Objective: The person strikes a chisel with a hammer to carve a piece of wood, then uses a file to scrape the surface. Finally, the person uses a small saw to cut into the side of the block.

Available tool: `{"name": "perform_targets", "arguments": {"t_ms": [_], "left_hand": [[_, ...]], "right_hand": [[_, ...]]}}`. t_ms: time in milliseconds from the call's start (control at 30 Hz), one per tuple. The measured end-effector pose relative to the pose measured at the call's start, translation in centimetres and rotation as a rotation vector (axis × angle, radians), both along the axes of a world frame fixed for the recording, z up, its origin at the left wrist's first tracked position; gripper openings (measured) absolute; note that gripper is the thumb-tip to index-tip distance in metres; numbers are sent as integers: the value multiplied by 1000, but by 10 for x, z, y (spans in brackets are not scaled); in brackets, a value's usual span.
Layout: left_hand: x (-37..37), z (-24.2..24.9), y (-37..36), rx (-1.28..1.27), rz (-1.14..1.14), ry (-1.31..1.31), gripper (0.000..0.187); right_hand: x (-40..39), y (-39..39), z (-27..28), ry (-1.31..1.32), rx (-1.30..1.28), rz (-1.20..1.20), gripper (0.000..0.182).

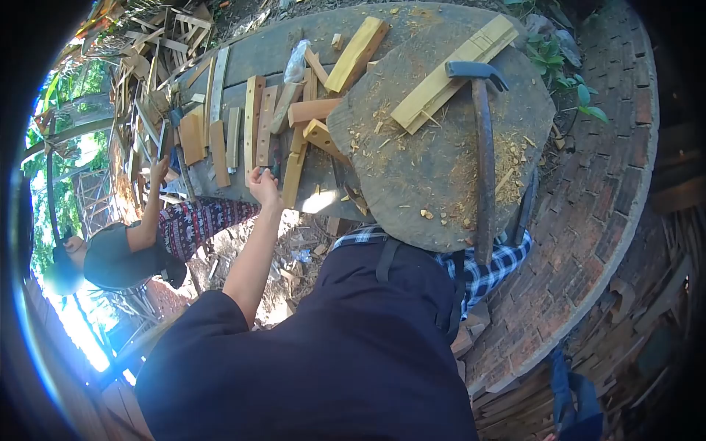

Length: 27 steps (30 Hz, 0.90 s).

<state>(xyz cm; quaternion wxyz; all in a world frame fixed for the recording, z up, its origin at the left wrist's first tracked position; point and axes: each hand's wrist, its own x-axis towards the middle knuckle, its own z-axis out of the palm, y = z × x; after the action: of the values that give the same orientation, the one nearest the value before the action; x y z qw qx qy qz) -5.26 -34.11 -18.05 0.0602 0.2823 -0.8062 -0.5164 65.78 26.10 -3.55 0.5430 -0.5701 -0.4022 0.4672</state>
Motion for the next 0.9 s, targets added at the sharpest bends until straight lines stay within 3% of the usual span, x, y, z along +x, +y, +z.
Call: {"name": "perform_targets", "arguments": {"t_ms": [267, 400, 500, 900], "left_hand": [[8, -19, -12, -142, 10, 25, 45], [16, 2, -9, -89, 51, -12, 51], [26, 17, -3, -51, 62, -45, 52], [41, -10, -23, -149, 50, -75, 52]], "right_hand": [[-1, 3, -12, 123, 57, 38, 48], [-1, 5, -16, 180, 85, 54, 47], [6, 5, -19, 224, 111, 59, 47], [25, 4, -11, 389, 241, 75, 49]]}}
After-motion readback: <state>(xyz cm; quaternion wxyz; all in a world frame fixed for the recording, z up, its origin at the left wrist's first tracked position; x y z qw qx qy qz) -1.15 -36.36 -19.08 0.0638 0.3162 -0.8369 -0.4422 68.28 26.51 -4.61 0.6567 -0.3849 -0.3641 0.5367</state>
